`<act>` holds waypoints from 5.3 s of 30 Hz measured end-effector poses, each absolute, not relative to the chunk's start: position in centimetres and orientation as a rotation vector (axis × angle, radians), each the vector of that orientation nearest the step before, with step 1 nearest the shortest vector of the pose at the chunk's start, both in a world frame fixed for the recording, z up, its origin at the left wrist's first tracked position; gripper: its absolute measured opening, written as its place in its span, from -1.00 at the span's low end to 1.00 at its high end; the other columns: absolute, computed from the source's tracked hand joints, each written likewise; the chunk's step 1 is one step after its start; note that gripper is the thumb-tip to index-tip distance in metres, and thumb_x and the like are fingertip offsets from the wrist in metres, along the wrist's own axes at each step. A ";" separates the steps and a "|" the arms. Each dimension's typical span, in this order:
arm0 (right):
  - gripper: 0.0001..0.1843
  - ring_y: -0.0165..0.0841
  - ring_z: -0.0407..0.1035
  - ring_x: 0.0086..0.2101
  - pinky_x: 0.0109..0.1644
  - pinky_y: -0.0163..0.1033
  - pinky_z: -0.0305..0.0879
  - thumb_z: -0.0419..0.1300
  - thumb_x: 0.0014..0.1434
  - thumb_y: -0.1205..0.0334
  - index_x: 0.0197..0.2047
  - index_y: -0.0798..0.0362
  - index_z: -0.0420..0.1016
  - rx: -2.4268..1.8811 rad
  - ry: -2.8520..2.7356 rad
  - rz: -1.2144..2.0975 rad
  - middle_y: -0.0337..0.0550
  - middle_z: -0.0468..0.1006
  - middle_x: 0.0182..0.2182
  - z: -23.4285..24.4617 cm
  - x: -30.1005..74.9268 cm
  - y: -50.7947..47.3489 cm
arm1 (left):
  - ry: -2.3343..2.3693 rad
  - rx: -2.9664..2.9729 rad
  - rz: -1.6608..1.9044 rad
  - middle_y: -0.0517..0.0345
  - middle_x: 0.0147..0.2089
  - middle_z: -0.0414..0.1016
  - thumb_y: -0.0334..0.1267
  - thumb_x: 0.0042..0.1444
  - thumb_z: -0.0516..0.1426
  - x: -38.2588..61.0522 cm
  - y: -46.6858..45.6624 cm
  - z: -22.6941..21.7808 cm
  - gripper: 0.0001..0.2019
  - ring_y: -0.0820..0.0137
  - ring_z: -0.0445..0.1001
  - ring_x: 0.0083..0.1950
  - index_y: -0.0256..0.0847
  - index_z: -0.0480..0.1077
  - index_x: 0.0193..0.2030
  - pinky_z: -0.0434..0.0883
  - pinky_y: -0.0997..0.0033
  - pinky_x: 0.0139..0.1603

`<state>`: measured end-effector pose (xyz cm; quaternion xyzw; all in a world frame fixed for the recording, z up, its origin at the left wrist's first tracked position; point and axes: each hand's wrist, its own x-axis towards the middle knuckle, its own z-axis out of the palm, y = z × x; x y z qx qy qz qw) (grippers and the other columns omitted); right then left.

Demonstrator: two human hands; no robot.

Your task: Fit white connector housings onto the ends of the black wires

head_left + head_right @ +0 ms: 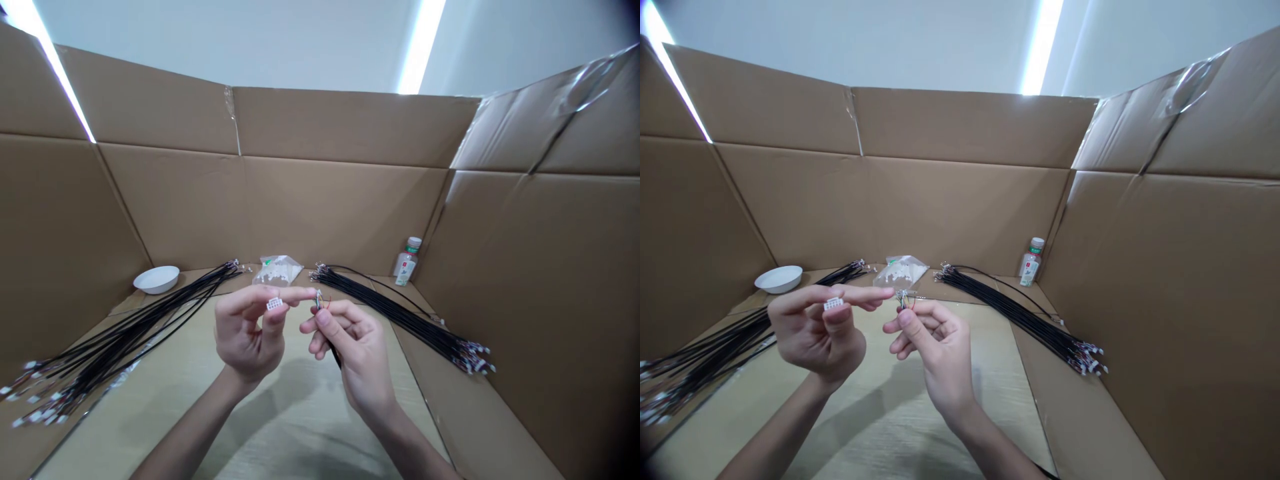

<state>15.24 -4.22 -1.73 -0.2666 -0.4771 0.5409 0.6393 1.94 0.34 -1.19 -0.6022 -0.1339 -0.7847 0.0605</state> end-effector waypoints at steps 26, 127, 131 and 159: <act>-0.82 -0.59 0.27 -0.63 -0.61 -0.44 0.03 0.34 0.33 0.10 -0.22 0.04 0.62 -0.595 -1.091 1.251 -0.19 0.72 -0.42 -1.0 15.8 -4.6 | -0.655 -2.188 -2.506 0.21 -0.24 0.70 -0.29 0.45 0.14 2.5 -0.9 -0.3 -0.94 0.55 0.68 -0.25 -0.18 0.33 -0.03 0.59 0.64 -0.24; -0.48 -0.34 0.64 -0.33 -0.32 -0.19 0.59 0.37 0.12 0.63 0.08 -0.05 0.62 -0.373 -1.451 -0.317 -0.24 0.77 -0.23 -1.3 18.7 -4.3 | -0.457 -3.011 -2.525 0.13 -0.21 0.72 -0.49 0.10 0.40 1.8 -0.5 -0.3 -0.80 0.38 0.70 -0.17 -0.15 0.63 -0.18 0.68 0.50 -0.19; -0.48 -0.30 0.65 -0.35 -0.39 -0.18 0.58 0.32 0.18 0.56 0.16 -0.06 0.59 -0.407 -1.555 -0.473 -0.21 0.78 -0.22 -1.3 19.4 -4.5 | -0.340 -2.878 -2.504 0.13 -0.26 0.70 -0.50 0.06 0.42 1.9 -0.3 -0.4 -0.80 0.37 0.68 -0.21 -0.16 0.63 -0.22 0.67 0.44 -0.21; -0.74 -0.32 0.56 -0.35 -0.27 -0.14 0.54 0.42 0.15 0.45 -0.16 -0.10 0.70 -0.588 -1.386 0.389 -0.23 0.72 -0.33 -0.7 18.2 -4.3 | -0.517 -2.735 -1.927 0.24 -0.31 0.57 -0.52 0.15 0.29 0.0 -2.8 1.4 -0.51 0.47 0.48 -0.36 -0.05 0.51 0.20 0.50 0.44 -0.31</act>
